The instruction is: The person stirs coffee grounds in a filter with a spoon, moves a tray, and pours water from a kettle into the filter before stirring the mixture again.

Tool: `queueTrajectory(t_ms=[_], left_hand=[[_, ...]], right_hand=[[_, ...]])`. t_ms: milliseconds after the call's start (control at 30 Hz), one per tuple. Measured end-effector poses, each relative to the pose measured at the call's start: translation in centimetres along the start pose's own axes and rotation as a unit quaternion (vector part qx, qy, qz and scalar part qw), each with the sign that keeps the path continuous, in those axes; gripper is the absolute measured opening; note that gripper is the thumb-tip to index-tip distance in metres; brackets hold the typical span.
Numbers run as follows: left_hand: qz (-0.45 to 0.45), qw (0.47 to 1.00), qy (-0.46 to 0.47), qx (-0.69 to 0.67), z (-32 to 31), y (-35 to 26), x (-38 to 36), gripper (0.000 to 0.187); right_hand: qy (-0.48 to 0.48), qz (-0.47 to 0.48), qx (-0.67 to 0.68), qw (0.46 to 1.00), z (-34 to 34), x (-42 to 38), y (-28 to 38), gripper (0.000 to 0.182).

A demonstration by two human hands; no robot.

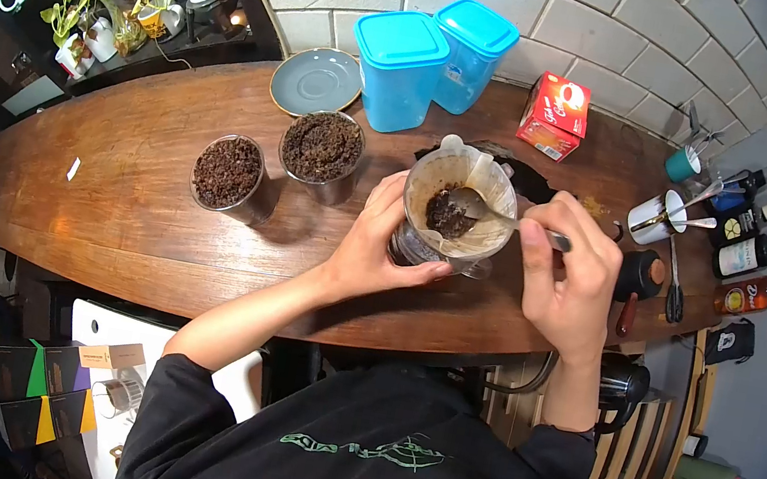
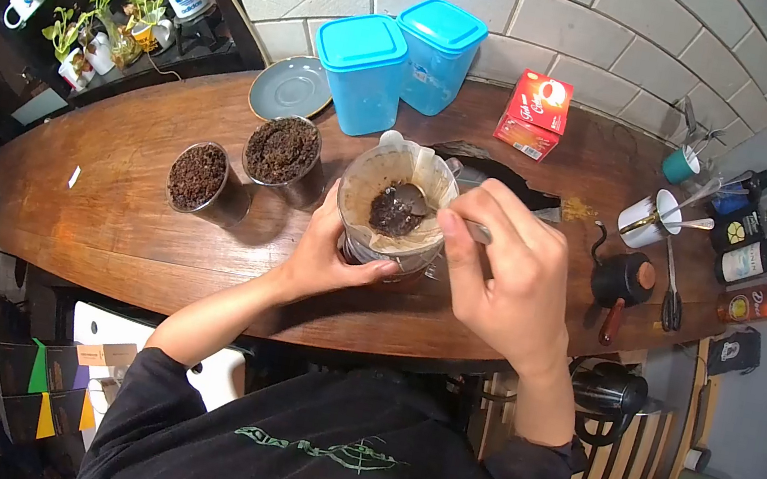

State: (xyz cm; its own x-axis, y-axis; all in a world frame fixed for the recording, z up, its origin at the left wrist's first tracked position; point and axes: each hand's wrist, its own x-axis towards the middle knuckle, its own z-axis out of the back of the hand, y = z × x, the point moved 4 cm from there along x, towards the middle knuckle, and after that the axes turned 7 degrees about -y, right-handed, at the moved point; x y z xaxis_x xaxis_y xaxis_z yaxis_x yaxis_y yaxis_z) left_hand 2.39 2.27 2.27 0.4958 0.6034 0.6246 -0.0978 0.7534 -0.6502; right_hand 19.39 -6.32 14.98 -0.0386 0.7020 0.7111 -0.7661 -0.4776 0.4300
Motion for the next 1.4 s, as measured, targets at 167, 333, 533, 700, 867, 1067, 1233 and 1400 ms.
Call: queueTrajectory(t_ms=[167,333,533,700,867,1067,1233,1400], left_hand=[[0.020,1.000,-0.005,-0.023,-0.4,0.0,-0.2,0.086],[0.023,0.999,-0.005,-0.024,-0.2,0.0,-0.1,0.085],[0.028,0.999,0.003,-0.017,0.1,0.2,-0.2,0.085],[0.030,0.999,0.002,-0.017,0.0,0.2,-0.1,0.085],[0.021,1.000,-0.004,-0.020,0.1,-0.1,0.1,0.083],[0.015,1.000,-0.001,-0.011,0.1,0.0,0.0,0.083],[0.022,1.000,-0.003,-0.017,0.2,-0.1,0.1,0.086],[0.026,0.999,0.002,-0.023,0.2,-0.1,0.2,0.087]], right_hand=[[0.006,-0.014,0.063,0.998,0.4,0.0,0.6,0.007],[-0.016,0.014,0.015,1.000,-0.7,0.2,0.0,0.008],[-0.034,0.014,-0.016,0.999,0.2,0.6,0.4,0.009],[0.027,0.044,0.016,0.999,-0.5,-0.1,0.7,0.011],[-0.001,0.040,-0.001,0.999,0.6,0.0,0.5,0.014],[0.031,0.060,-0.031,0.997,-0.2,0.1,-0.2,0.016],[0.050,0.060,0.004,0.997,0.0,-0.2,0.5,0.015],[-0.016,0.031,0.028,0.999,0.9,0.0,0.6,0.012]])
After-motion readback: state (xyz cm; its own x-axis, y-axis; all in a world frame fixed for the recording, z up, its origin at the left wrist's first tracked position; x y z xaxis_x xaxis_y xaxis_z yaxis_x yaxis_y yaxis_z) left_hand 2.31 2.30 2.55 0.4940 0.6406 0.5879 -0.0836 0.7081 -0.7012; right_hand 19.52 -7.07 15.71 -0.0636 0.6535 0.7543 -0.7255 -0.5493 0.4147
